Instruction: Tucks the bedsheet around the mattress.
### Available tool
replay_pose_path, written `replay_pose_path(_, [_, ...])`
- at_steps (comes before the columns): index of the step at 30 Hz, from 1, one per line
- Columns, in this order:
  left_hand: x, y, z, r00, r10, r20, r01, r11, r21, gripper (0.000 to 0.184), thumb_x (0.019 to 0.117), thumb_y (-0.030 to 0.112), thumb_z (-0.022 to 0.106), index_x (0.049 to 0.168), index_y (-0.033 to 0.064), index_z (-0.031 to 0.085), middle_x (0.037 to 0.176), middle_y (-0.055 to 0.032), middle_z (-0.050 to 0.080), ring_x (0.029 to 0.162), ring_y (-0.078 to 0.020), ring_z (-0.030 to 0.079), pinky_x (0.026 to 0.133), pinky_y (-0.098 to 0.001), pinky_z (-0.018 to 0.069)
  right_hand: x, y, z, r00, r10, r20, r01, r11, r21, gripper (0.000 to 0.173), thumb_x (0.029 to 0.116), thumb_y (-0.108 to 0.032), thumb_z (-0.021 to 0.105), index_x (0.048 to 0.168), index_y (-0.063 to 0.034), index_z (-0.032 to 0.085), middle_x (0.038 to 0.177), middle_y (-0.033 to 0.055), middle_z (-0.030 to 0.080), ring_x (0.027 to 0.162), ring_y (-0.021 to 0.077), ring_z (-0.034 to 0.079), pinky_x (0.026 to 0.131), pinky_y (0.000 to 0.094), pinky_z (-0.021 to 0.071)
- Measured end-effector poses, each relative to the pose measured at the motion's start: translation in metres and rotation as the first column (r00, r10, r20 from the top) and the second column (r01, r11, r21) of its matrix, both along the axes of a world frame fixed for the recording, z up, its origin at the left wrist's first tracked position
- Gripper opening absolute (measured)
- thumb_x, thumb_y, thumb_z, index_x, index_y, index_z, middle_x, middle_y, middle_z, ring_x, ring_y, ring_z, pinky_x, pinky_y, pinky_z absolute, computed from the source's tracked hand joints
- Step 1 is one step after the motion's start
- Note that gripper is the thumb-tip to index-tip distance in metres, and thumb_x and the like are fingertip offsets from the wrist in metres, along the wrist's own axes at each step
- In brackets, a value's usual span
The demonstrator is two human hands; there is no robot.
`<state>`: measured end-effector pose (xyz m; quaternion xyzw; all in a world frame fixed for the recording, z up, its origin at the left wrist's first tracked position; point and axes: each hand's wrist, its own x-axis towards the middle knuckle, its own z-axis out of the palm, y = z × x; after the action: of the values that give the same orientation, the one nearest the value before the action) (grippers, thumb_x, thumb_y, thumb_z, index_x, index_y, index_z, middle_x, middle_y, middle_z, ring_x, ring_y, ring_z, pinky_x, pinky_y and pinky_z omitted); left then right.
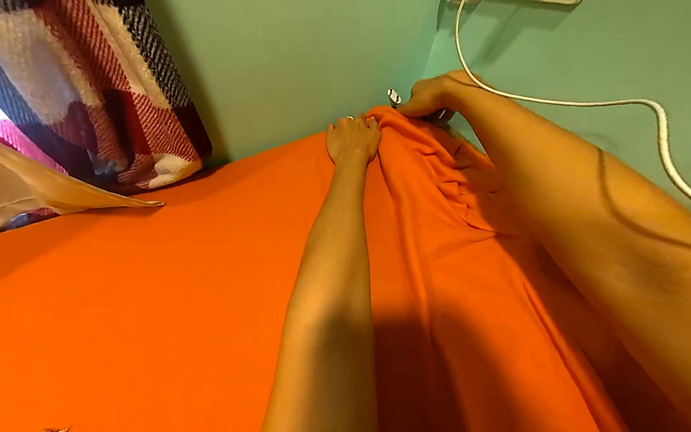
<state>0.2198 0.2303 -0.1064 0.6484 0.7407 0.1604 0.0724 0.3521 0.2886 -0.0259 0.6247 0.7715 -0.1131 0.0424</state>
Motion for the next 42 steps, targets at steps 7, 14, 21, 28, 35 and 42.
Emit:
replay_pose_path(7, [0.003, 0.001, 0.002, 1.0, 0.02, -0.012, -0.02, 1.0, -0.022, 0.054, 0.111, 0.035, 0.021, 0.152, 0.0123, 0.049, 0.145, -0.0183, 0.057, 0.142, -0.0336, 0.046, 0.116, -0.0574, 0.0295, 0.01, -0.007, -0.005, 0.846, 0.034, -0.531, -0.24, 0.914, -0.325, 0.015, 0.0976, -0.025, 0.061, 0.095, -0.0107, 0.065, 0.078, 0.0017, 0.063, 0.066, 0.0096, 0.061, 0.062, 0.0279, 0.052])
replay_pose_path(14, [0.002, 0.004, -0.002, 0.998, 0.014, -0.069, -0.015, 1.0, -0.016, 0.059, 0.1115, 0.042, 0.015, 0.151, 0.012, 0.047, 0.148, -0.0163, 0.054, 0.143, -0.034, 0.044, 0.115, -0.0579, 0.0309, 0.033, 0.016, -0.012, 0.741, -0.284, -0.608, 0.174, 0.956, -0.234, 0.021, 0.0941, -0.028, 0.067, 0.109, -0.0136, 0.064, 0.09, 0.001, 0.063, 0.074, 0.0096, 0.061, 0.067, 0.0288, 0.0517])
replay_pose_path(21, [-0.001, 0.005, -0.007, 0.999, -0.018, -0.034, 0.019, 1.0, 0.01, 0.056, 0.1104, 0.045, 0.023, 0.155, 0.0181, 0.043, 0.155, -0.0125, 0.049, 0.147, -0.0323, 0.04, 0.116, -0.0603, 0.0282, 0.02, 0.016, -0.033, 0.935, 0.322, 0.147, -0.346, 0.739, 0.579, 0.021, 0.0915, 0.003, 0.061, 0.111, 0.0095, 0.066, 0.139, 0.0358, 0.048, 0.132, 0.0519, 0.046, 0.1, 0.0662, 0.0406])
replay_pose_path(28, [-0.003, 0.006, -0.01, 0.987, -0.157, -0.04, 0.16, 0.981, 0.109, 0.046, 0.1116, 0.032, 0.028, 0.153, 0.0229, 0.045, 0.157, -0.0082, 0.046, 0.143, -0.032, 0.043, 0.109, -0.0604, 0.0343, 0.02, 0.024, -0.066, 0.938, 0.286, 0.197, -0.347, 0.776, 0.526, 0.025, 0.1006, 0.004, 0.046, 0.114, 0.0137, 0.064, 0.138, 0.0311, 0.054, 0.128, 0.0504, 0.053, 0.096, 0.0651, 0.0464])
replay_pose_path(35, [0.001, 0.008, 0.013, 0.994, -0.066, -0.091, 0.055, 0.992, -0.111, 0.052, 0.1112, 0.037, 0.021, 0.151, 0.0238, 0.051, 0.148, -0.0165, 0.055, 0.14, -0.0385, 0.048, 0.108, -0.0672, 0.035, 0.025, 0.024, -0.041, 0.966, 0.258, -0.006, -0.255, 0.958, 0.131, 0.062, 0.1129, -0.037, 0.01, 0.149, -0.005, 0.049, 0.152, 0.0249, 0.048, 0.145, 0.0478, 0.039, 0.109, 0.0724, 0.0298])
replay_pose_path(42, [0.012, 0.022, 0.006, 0.985, -0.039, -0.167, 0.023, 0.995, -0.098, 0.054, 0.1116, 0.039, 0.022, 0.148, 0.0144, 0.053, 0.144, -0.0231, 0.056, 0.134, -0.0437, 0.052, 0.101, -0.0682, 0.0408, -0.003, 0.021, -0.07, 0.996, 0.009, -0.092, 0.015, 0.965, 0.263, 0.065, 0.1096, -0.046, 0.022, 0.152, -0.0038, 0.045, 0.15, 0.0259, 0.049, 0.139, 0.0439, 0.048, 0.105, 0.0673, 0.0399])
